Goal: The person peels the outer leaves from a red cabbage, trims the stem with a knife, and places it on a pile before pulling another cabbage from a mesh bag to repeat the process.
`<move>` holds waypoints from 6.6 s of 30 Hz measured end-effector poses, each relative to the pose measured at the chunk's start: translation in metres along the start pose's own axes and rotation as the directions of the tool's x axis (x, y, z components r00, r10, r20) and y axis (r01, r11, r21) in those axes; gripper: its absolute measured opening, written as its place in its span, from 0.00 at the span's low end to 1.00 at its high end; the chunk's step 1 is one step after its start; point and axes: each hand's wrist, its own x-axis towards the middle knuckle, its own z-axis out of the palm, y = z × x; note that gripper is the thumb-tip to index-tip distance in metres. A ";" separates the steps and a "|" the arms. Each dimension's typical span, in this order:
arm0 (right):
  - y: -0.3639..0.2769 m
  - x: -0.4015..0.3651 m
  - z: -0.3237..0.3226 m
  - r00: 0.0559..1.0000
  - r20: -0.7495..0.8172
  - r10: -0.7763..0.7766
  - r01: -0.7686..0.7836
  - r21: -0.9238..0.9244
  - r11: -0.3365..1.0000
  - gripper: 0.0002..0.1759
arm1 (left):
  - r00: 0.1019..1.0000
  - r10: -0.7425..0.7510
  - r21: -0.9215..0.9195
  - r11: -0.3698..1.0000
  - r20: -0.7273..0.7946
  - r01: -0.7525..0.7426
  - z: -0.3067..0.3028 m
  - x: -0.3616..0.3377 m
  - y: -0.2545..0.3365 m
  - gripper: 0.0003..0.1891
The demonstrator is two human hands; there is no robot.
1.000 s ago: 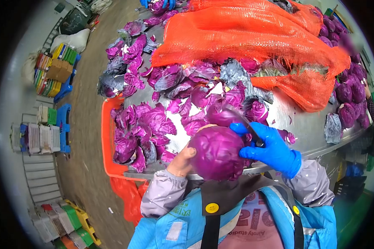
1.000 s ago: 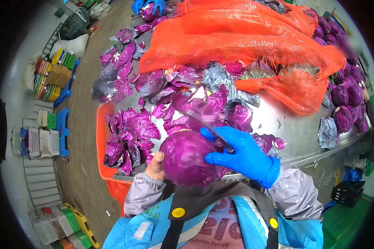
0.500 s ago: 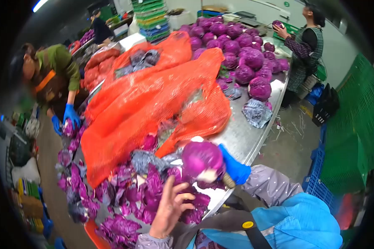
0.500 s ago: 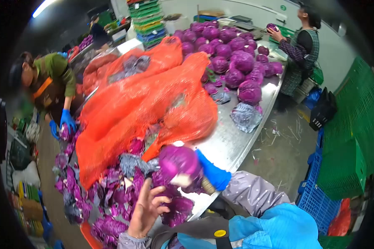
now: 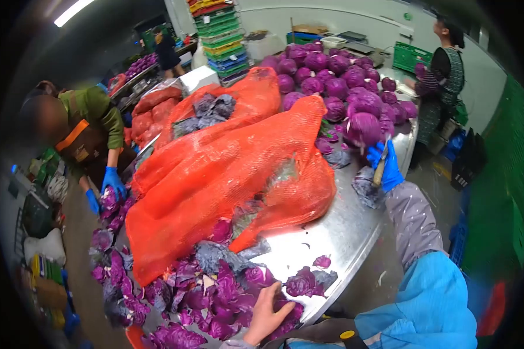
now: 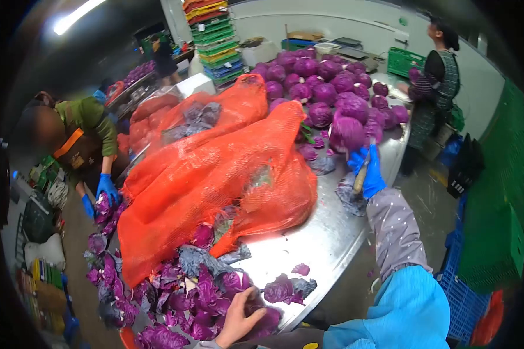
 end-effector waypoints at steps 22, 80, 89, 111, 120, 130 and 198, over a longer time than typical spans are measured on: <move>0.111 -0.155 0.208 0.370 0.530 0.763 0.514 -0.801 0.307 0.19 | 0.806 0.004 0.688 0.525 -0.592 0.502 -0.146 -0.025 -0.071 0.17; 0.056 -0.327 0.170 0.217 0.467 0.857 0.157 -0.883 0.442 0.34 | 0.903 -0.163 -0.422 0.906 -0.398 -0.022 -0.113 -0.097 -0.078 0.44; 0.107 -0.347 0.137 0.241 0.791 0.562 0.584 -0.580 0.567 0.19 | 0.804 -0.019 0.171 0.974 -0.595 0.150 -0.065 -0.080 -0.050 0.49; 0.181 -0.321 0.128 0.188 0.718 0.670 0.969 -0.248 -0.007 0.16 | 0.692 -0.046 0.223 0.929 -0.720 0.294 -0.058 -0.026 -0.058 0.34; 0.212 -0.297 0.126 0.174 0.477 0.862 0.889 -0.453 0.071 0.16 | 0.705 0.091 0.430 0.844 -0.703 0.320 -0.027 -0.023 -0.034 0.36; 0.170 -0.333 0.145 0.187 0.600 0.778 0.889 -0.441 0.126 0.18 | 0.773 -0.169 0.037 0.970 -0.611 0.242 -0.061 -0.166 -0.075 0.42; 0.229 -0.344 0.158 0.182 0.731 0.658 0.640 -0.596 0.485 0.20 | 0.565 -0.235 -0.001 0.924 -0.791 0.382 -0.032 -0.083 -0.041 0.34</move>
